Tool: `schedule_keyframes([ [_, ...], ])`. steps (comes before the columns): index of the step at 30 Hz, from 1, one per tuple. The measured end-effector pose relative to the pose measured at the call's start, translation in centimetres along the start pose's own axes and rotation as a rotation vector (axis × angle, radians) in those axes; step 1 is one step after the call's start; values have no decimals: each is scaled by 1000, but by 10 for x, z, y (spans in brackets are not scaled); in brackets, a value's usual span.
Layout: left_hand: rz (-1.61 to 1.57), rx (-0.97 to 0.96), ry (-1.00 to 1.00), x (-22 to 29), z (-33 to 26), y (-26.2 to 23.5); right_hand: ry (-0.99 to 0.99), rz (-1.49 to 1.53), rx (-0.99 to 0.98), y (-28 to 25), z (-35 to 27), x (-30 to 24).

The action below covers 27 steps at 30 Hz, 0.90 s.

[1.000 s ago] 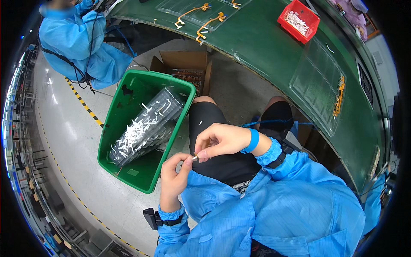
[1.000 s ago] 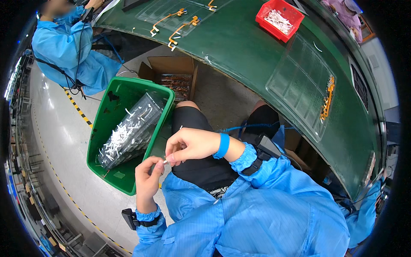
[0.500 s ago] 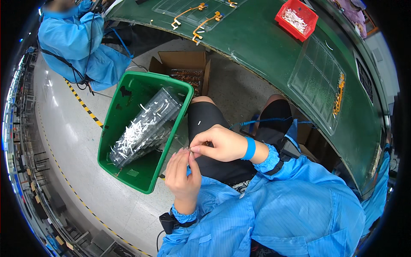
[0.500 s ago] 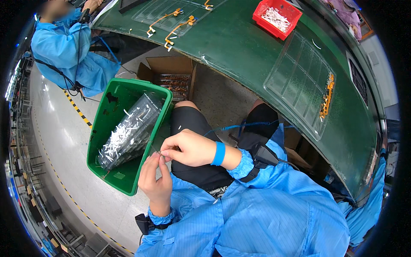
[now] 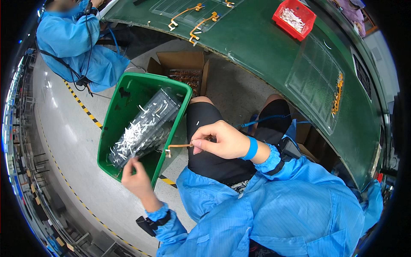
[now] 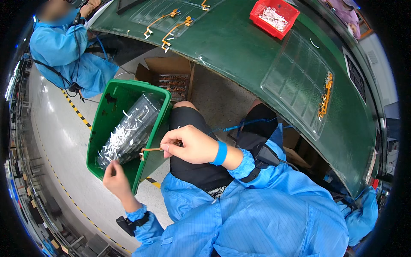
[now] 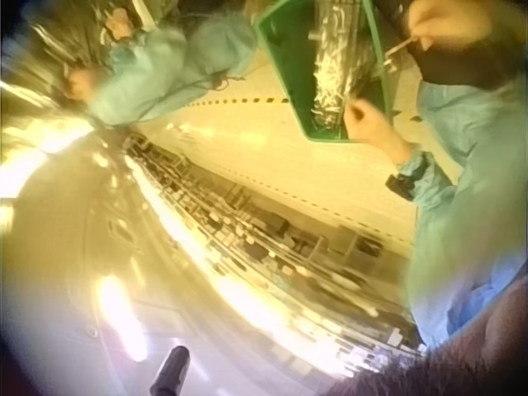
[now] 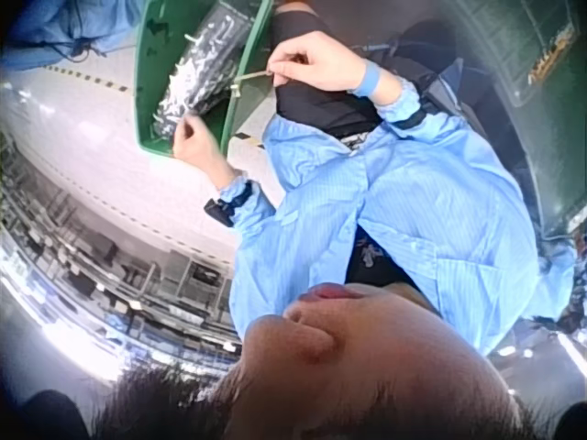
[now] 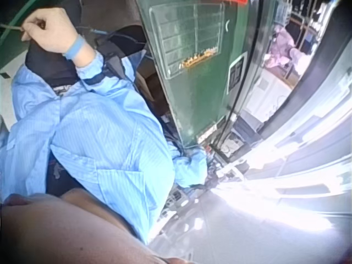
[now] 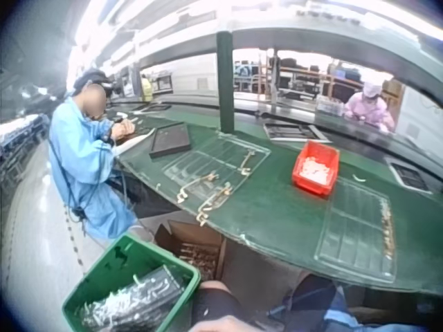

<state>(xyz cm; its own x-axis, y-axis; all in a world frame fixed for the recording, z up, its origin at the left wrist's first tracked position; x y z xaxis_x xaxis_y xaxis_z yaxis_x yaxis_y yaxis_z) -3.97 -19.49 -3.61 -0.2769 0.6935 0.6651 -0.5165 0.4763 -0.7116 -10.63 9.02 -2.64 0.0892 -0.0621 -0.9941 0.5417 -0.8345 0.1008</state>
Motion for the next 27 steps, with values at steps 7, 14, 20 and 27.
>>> schedule_keyframes([
  [7,576,-375,-167,-92,13,17,15,143,-51,3,3,0],
  [14,-533,-435,-159,-6,-22,73,61,159,-166,16,1,1],
  [20,-1039,-999,-322,68,-89,117,-15,39,-172,11,-5,-12],
  [27,-1305,-964,-522,84,-92,110,18,-7,-209,6,-14,-8],
])
Point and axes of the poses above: each hand's wrist, its own z-axis towards the middle knuckle, its own y-axis out of the palm, x = y × z, the point moved 10 cm from there along z, towards the middle knuckle, and after that the axes turned 2 degrees about z, right-handed, at the moved point
